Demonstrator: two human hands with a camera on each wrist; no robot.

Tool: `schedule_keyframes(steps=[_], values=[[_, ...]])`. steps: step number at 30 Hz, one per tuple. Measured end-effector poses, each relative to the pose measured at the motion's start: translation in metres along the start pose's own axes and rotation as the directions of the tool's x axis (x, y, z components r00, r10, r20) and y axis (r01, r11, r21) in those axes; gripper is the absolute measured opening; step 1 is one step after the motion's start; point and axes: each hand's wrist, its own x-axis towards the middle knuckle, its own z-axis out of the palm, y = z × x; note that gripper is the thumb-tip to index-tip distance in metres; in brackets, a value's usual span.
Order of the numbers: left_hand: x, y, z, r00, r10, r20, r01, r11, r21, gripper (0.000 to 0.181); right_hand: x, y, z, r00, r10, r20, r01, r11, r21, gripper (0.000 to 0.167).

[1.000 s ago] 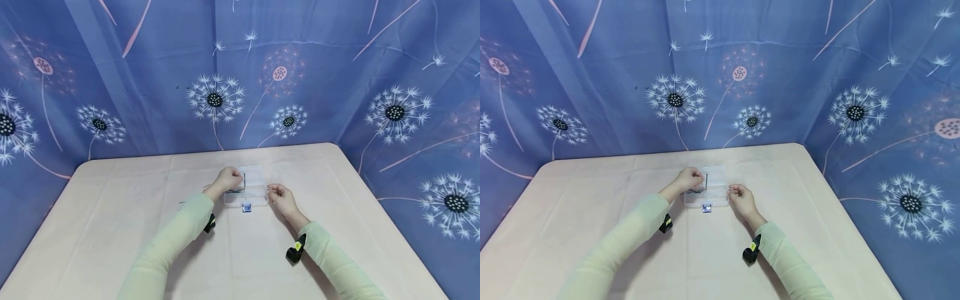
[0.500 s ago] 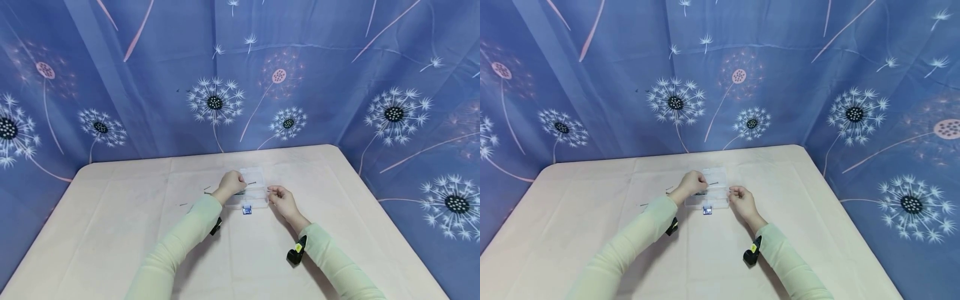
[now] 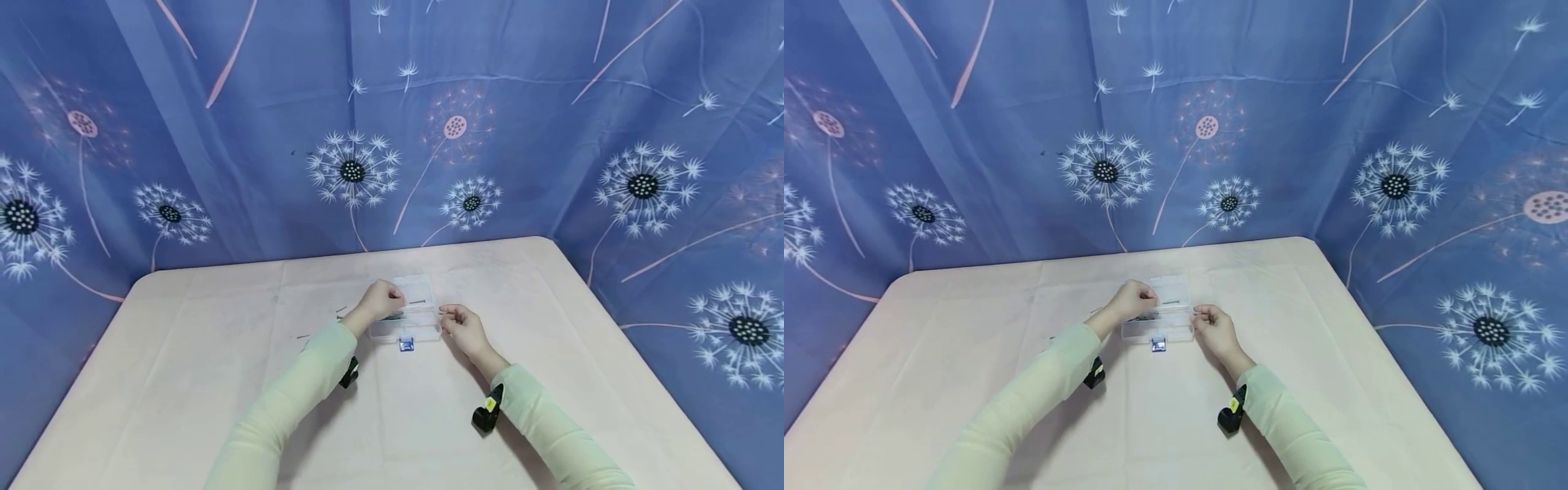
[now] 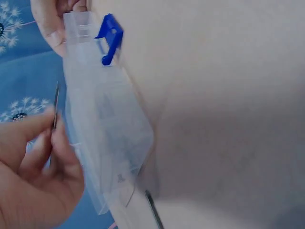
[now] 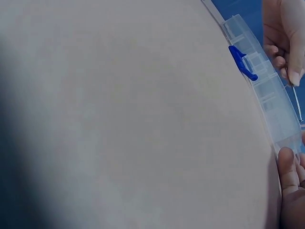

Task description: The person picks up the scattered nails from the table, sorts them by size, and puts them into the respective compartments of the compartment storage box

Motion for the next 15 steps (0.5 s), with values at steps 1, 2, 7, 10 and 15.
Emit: schedule_keyframes(steps=[1,2,7,10,15], values=[[-0.001,0.001,0.000,1.000,0.009,0.022,-0.009,1.000,-0.006,0.015,0.000,-0.001,0.000,1.000,0.004,0.001,-0.004,1.000,-0.009,0.028],[-0.002,0.001,0.000,0.999,0.020,0.041,-0.020,1.000,-0.007,0.014,0.000,-0.001,0.000,1.000,0.006,-0.001,-0.006,1.000,-0.015,0.029],[-0.007,-0.002,0.001,0.998,0.031,0.060,-0.031,1.000,-0.001,0.011,0.000,-0.003,0.002,1.000,0.004,0.016,-0.004,1.000,-0.013,0.030],[-0.010,-0.004,-0.002,0.998,0.041,0.043,-0.041,0.999,-0.005,0.011,-0.001,-0.002,0.004,0.999,0.005,0.033,-0.005,1.000,-0.009,0.031],[-0.014,-0.002,-0.018,0.996,0.081,0.045,-0.082,0.996,0.021,0.010,-0.001,-0.003,0.000,1.000,0.014,0.020,-0.014,1.000,-0.018,0.029]])
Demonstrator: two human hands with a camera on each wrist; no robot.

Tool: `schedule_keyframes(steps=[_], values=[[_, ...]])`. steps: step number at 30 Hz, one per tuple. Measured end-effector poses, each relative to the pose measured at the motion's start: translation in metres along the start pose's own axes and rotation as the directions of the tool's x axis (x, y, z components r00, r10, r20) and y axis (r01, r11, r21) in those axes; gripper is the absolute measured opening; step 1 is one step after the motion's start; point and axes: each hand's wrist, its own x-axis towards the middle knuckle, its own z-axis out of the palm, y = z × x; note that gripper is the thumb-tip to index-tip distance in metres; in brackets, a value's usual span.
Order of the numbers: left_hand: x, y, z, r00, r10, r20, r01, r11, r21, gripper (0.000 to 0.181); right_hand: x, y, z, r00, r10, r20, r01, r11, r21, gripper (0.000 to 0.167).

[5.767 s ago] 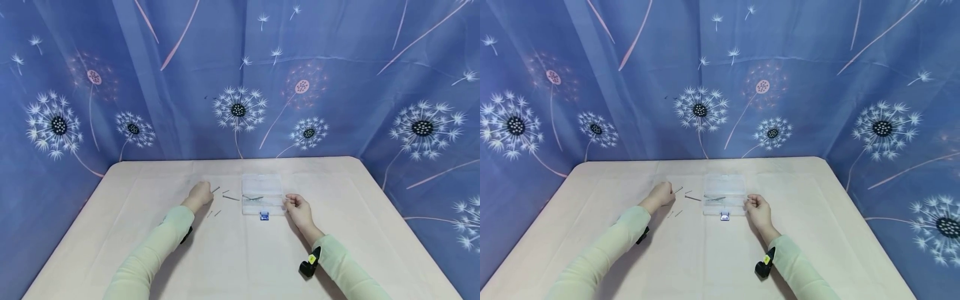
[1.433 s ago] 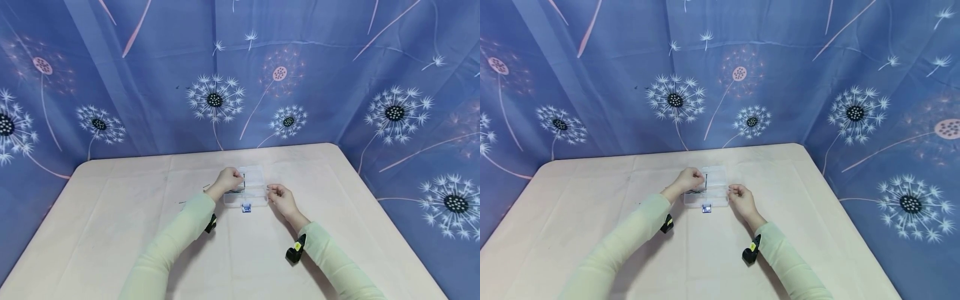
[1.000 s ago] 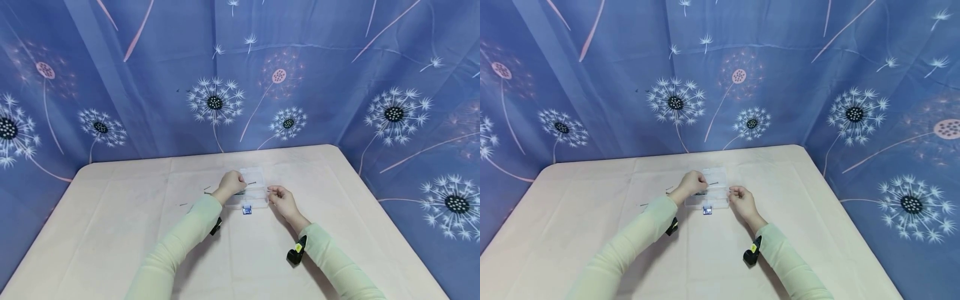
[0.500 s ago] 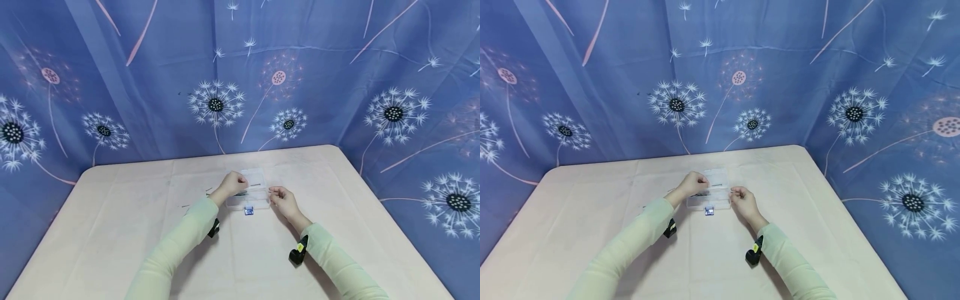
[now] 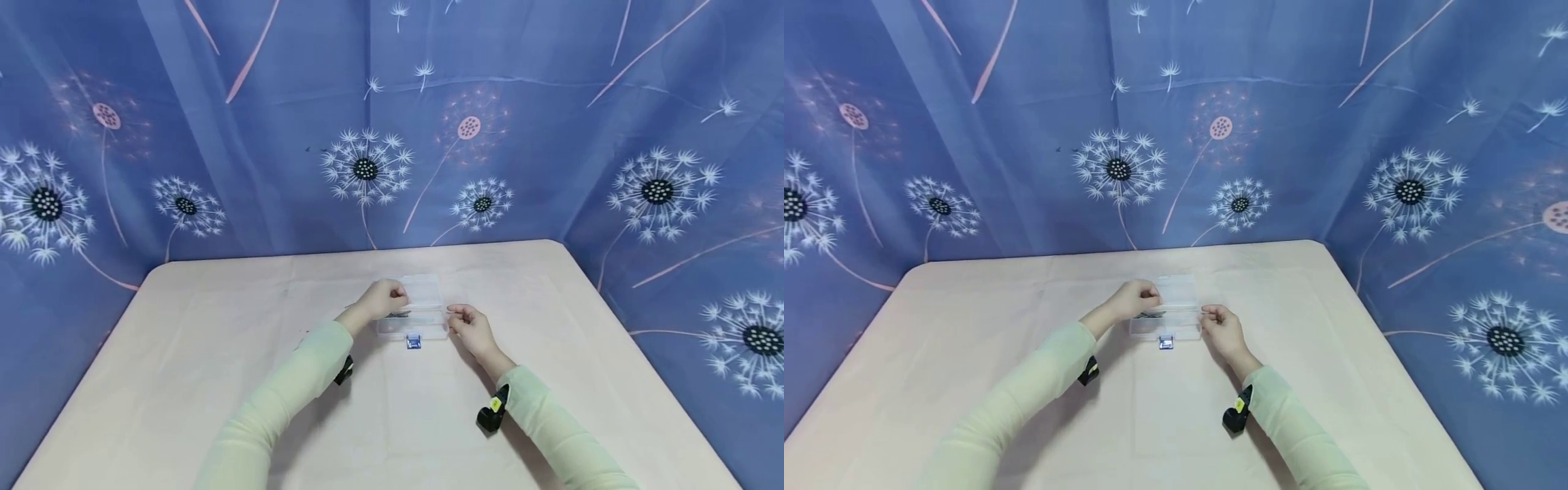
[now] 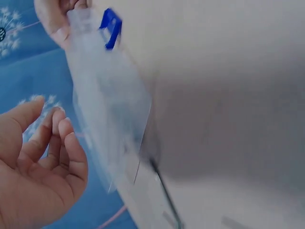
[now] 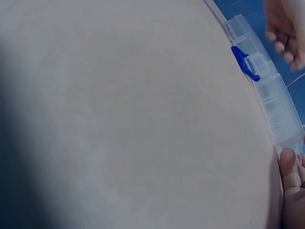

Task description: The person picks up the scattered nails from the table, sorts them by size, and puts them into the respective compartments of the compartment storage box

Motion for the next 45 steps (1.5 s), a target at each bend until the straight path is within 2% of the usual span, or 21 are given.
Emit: schedule_keyframes(steps=[6,12,15,20,26,28,31,33,36,40,42,45], values=[[-0.015,-0.005,-0.030,1.000,-0.019,-0.025,0.019,0.999,0.035,0.011,0.004,0.003,-0.005,1.000,-0.005,0.015,0.005,1.000,-0.020,0.030],[-0.033,-0.026,-0.046,0.998,-0.041,-0.049,0.044,0.997,0.061,0.005,0.005,0.006,-0.004,1.000,0.007,0.012,-0.006,0.999,-0.050,0.029],[-0.042,-0.041,-0.048,0.997,-0.065,-0.042,0.068,0.996,0.063,0.004,0.005,0.006,0.001,1.000,0.009,0.014,-0.008,0.999,-0.049,0.028],[-0.045,-0.060,-0.042,0.992,-0.114,-0.044,0.117,0.991,0.064,0.005,0.005,0.005,0.001,1.000,0.003,0.014,-0.002,0.999,-0.034,0.028],[-0.045,-0.072,-0.036,0.985,-0.165,-0.053,0.168,0.984,0.059,0.006,0.002,0.004,0.000,1.000,0.004,0.003,-0.004,1.000,-0.020,0.029],[-0.044,-0.075,-0.035,0.985,-0.161,-0.061,0.165,0.984,0.071,0.008,0.002,0.004,0.000,1.000,0.006,0.004,-0.006,1.000,-0.019,0.029],[-0.044,-0.078,-0.036,0.987,-0.148,-0.066,0.154,0.983,0.104,0.010,0.002,0.004,0.001,1.000,0.006,0.006,-0.006,1.000,-0.022,0.029],[-0.044,-0.078,-0.037,0.989,-0.142,-0.050,0.147,0.980,0.137,0.011,0.002,0.004,0.001,1.000,0.007,0.009,-0.007,1.000,-0.027,0.030],[-0.044,-0.076,-0.040,0.988,-0.152,0.005,0.148,0.969,0.197,0.011,0.002,0.004,0.003,1.000,0.011,0.010,-0.011,1.000,-0.028,0.030],[-0.045,-0.073,-0.044,0.987,-0.142,0.073,0.117,0.957,0.266,0.012,0.003,0.005,0.004,1.000,0.008,0.008,-0.008,1.000,-0.026,0.030],[-0.045,-0.074,-0.044,0.987,-0.137,0.083,0.112,0.961,0.254,0.012,0.003,0.005,0.004,1.000,0.009,0.008,-0.008,1.000,-0.024,0.029],[-0.045,-0.075,-0.046,0.988,-0.137,0.076,0.121,0.976,0.178,0.010,0.002,0.003,0.001,1.000,0.007,0.005,-0.007,1.000,-0.024,0.029]])
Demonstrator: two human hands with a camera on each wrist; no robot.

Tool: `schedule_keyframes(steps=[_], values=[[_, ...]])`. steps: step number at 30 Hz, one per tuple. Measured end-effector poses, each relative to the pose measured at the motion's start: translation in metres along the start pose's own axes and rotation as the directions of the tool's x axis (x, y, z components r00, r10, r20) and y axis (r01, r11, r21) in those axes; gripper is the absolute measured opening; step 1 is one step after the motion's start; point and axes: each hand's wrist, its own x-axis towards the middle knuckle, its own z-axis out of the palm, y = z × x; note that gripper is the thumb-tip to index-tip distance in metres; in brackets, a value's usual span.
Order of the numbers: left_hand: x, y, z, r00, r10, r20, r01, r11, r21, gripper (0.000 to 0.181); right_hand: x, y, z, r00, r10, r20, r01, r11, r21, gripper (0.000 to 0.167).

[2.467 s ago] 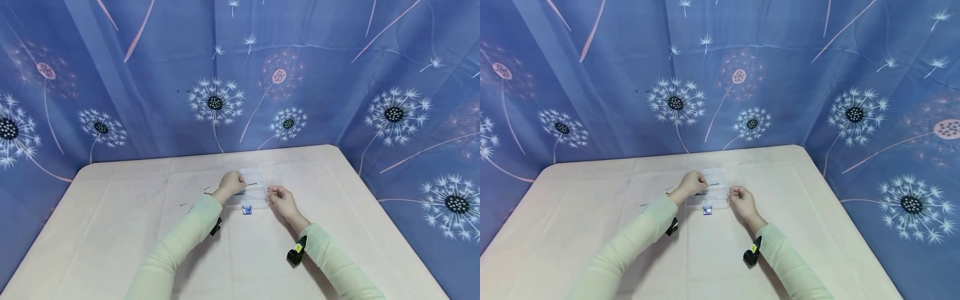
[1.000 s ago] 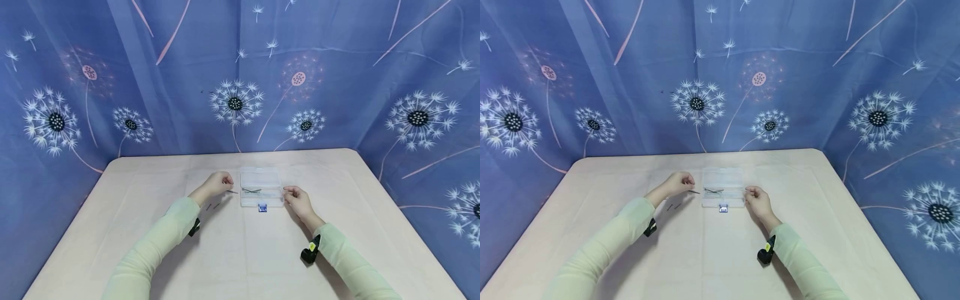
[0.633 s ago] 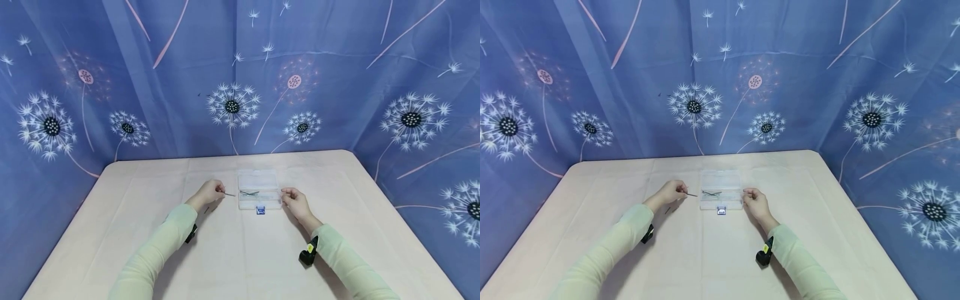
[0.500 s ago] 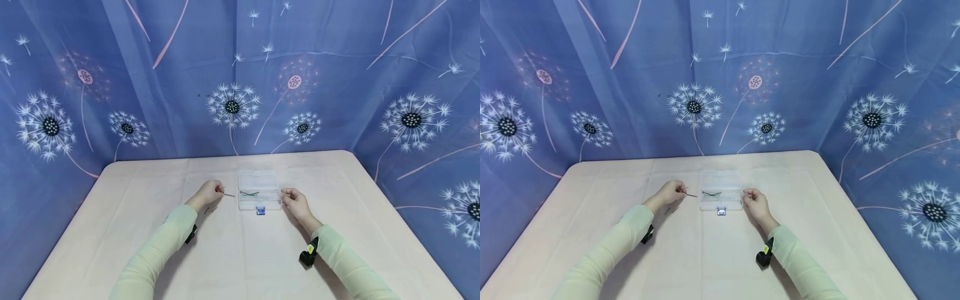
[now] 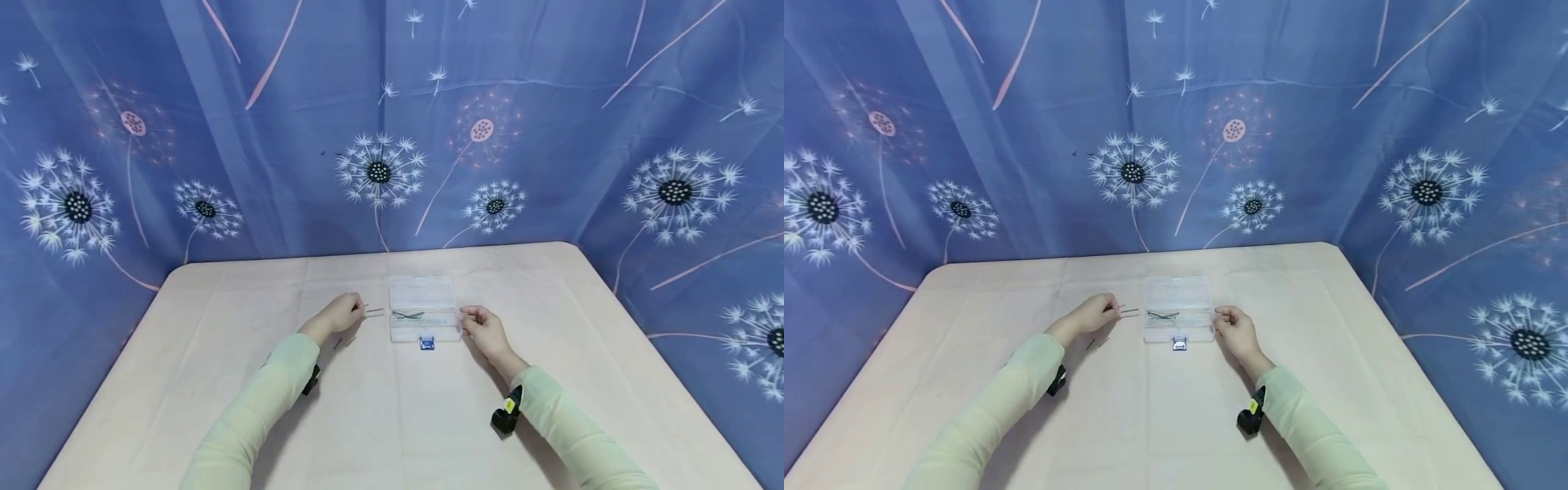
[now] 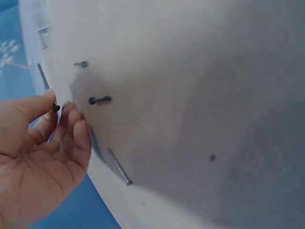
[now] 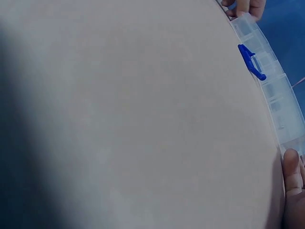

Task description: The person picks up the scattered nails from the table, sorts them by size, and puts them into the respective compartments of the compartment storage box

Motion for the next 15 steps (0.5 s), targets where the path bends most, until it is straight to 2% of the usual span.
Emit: schedule_keyframes(steps=[3,6,8,11,15], values=[[-0.002,-0.001,-0.003,1.000,-0.002,-0.019,0.000,0.994,-0.112,0.009,-0.001,-0.001,-0.001,1.000,-0.001,0.001,0.001,1.000,-0.004,0.029],[-0.003,0.001,-0.007,1.000,-0.002,-0.027,-0.005,0.962,-0.272,0.009,-0.001,-0.001,0.000,1.000,0.002,-0.003,-0.002,1.000,-0.010,0.028],[-0.001,0.003,-0.008,0.999,0.001,-0.036,-0.014,0.926,-0.378,0.009,0.000,-0.001,-0.001,1.000,0.001,-0.009,-0.001,1.000,-0.016,0.028],[0.003,0.006,-0.008,0.999,-0.013,-0.048,-0.014,0.851,-0.524,0.010,0.001,0.000,-0.001,1.000,-0.002,-0.011,0.002,1.000,-0.017,0.027],[0.008,0.008,-0.006,0.998,0.003,-0.066,-0.045,0.769,-0.638,0.014,0.002,0.001,-0.001,1.000,-0.011,-0.007,0.011,1.000,-0.006,0.027]])
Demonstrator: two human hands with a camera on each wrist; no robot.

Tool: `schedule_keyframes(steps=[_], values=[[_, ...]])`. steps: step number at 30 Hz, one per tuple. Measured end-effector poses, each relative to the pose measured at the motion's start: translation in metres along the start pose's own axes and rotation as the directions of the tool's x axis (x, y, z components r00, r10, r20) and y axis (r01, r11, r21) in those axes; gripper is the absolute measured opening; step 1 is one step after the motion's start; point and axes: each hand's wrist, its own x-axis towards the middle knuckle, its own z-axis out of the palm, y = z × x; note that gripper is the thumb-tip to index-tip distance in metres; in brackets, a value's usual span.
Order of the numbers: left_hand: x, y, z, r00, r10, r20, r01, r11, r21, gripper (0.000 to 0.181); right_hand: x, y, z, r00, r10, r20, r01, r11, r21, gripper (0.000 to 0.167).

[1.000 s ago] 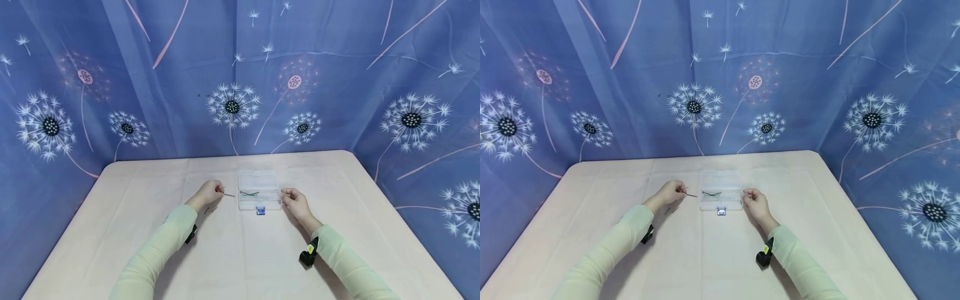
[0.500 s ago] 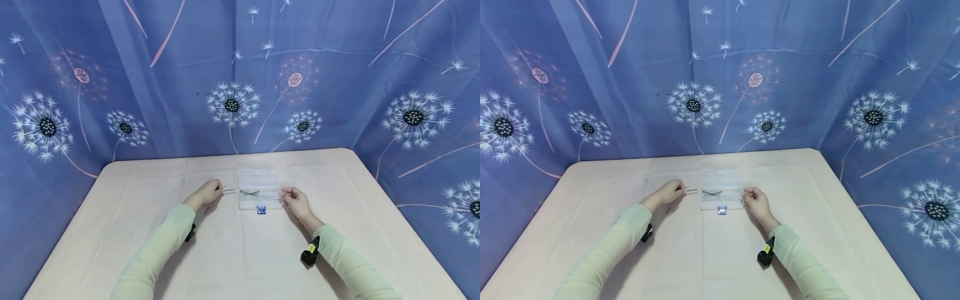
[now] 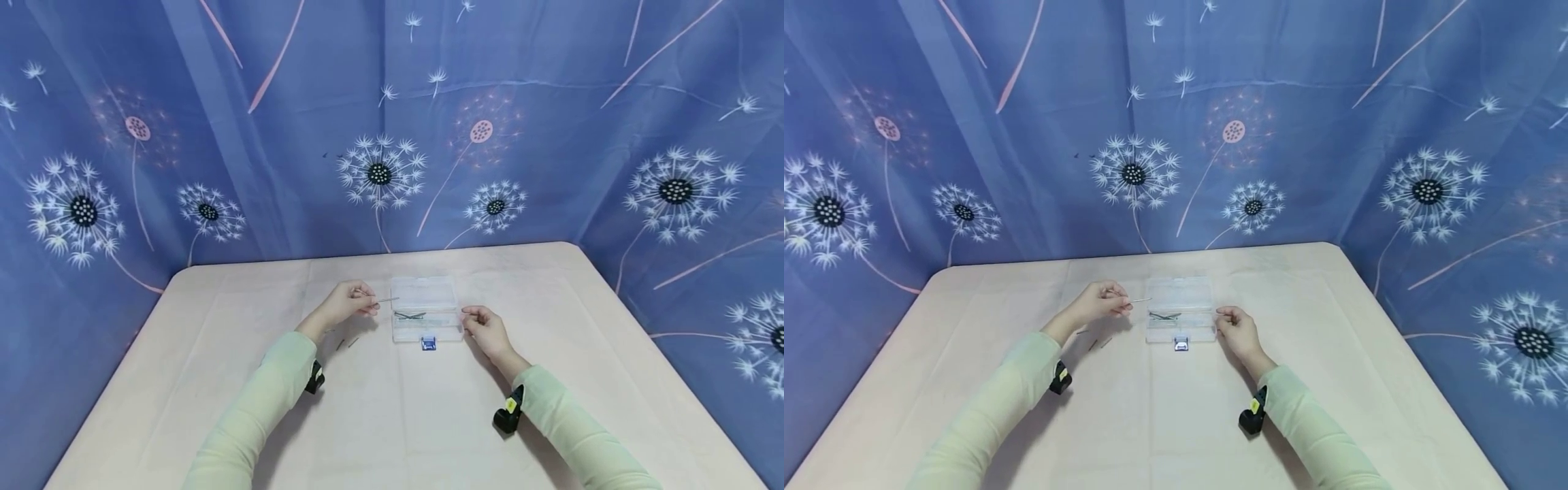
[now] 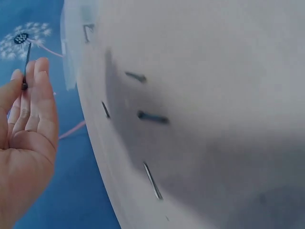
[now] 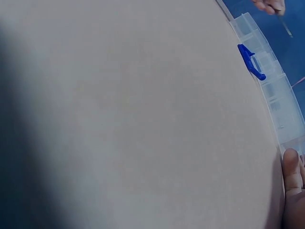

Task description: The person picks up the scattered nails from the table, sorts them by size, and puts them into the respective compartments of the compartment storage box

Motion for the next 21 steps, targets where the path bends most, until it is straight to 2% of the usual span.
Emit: schedule_keyframes(steps=[2,6,9,15,21], values=[[0.003,0.001,0.005,1.000,0.015,0.011,-0.014,0.999,-0.043,0.016,0.000,0.001,0.000,1.000,-0.001,-0.005,0.001,1.000,0.005,0.027],[0.010,0.005,0.017,0.998,0.043,0.041,-0.041,0.998,-0.049,0.015,0.000,0.002,0.002,1.000,-0.011,-0.021,0.011,1.000,0.014,0.026],[0.014,0.009,0.027,0.997,0.045,0.071,-0.044,0.999,-0.012,0.013,0.000,0.003,0.004,1.000,-0.009,-0.026,0.010,1.000,0.025,0.026],[0.020,0.018,0.047,0.991,-0.020,0.133,0.005,0.994,0.108,0.010,-0.001,0.004,0.005,1.000,-0.010,-0.013,0.010,0.999,0.036,0.026],[0.028,0.025,0.063,0.990,-0.021,0.138,-0.001,0.987,0.159,0.009,-0.001,0.002,0.002,1.000,-0.009,-0.018,0.009,1.000,0.018,0.026]])
